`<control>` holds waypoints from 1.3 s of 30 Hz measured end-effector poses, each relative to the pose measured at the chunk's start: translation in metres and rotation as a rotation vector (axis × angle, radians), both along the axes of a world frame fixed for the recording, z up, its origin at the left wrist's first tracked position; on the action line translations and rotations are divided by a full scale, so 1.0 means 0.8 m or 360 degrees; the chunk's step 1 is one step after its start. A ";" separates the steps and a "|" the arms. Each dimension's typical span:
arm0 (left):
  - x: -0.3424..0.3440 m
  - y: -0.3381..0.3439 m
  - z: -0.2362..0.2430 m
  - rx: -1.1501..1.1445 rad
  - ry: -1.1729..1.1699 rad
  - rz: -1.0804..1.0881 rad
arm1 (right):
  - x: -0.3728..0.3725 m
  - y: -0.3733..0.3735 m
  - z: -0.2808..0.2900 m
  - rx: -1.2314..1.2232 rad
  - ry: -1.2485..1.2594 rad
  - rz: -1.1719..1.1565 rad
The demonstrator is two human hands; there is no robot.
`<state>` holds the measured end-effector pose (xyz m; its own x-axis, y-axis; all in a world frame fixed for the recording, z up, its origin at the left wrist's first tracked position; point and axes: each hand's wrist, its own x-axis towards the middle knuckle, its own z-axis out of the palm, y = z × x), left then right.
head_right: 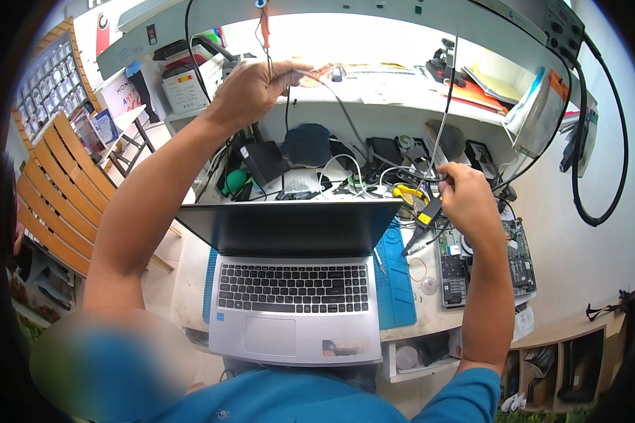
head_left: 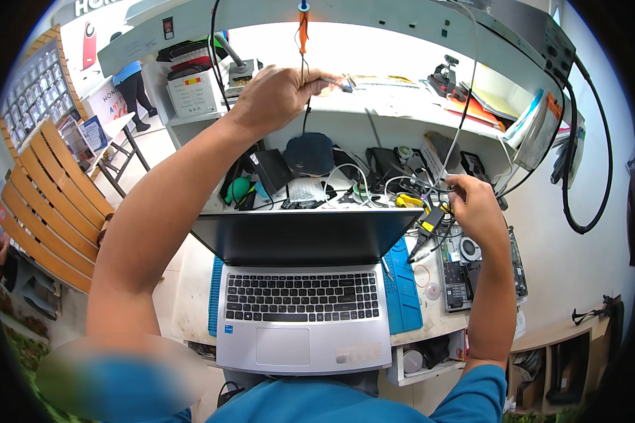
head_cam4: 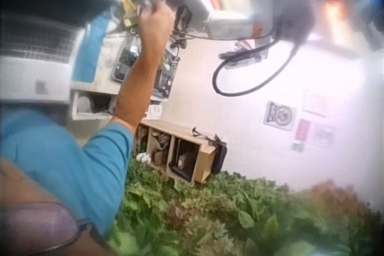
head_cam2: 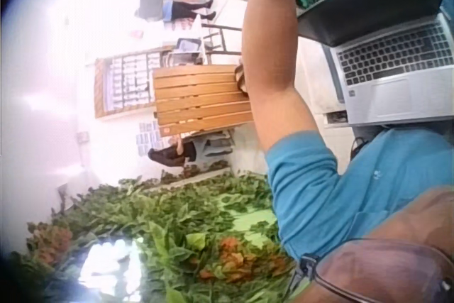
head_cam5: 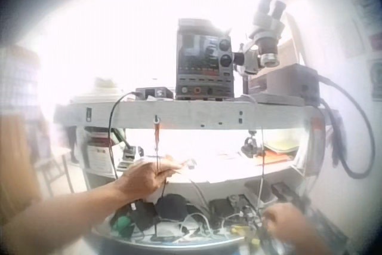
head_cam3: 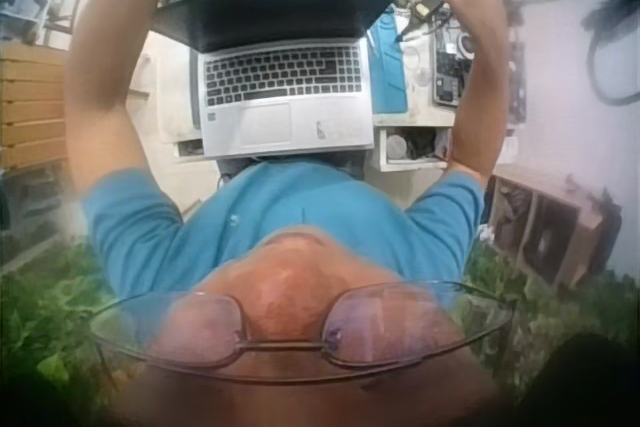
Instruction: The person uses a screwdriver to remove screws from the bottom of a laptop. They then open the laptop, connect a power adapter, and plug a USB cable into the side. The person types on the keyboard and adjusts the screen while the laptop remains on the workbench.
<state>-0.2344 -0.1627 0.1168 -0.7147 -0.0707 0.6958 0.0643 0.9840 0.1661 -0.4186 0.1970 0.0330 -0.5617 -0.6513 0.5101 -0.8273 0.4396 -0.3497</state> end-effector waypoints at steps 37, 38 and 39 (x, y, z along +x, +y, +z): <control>0.373 -0.103 -0.275 0.1995 -0.0178 0.0730 | -0.067 -0.065 -0.046 -0.0258 -0.0222 -0.0046; 0.375 -0.100 -0.289 0.2033 -0.0137 0.0783 | -0.022 -0.066 -0.037 -0.0314 -0.0220 -0.0150; 0.373 -0.103 -0.298 0.2020 -0.0219 0.0795 | -0.003 -0.052 -0.039 -0.0365 -0.0180 -0.0099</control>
<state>0.0638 -0.2452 -0.1214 -0.4828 -0.8684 -0.1132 -0.3389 0.0661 0.9385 -0.4211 0.1558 0.0016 -0.6590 -0.4882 0.5722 -0.7511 0.3871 -0.5348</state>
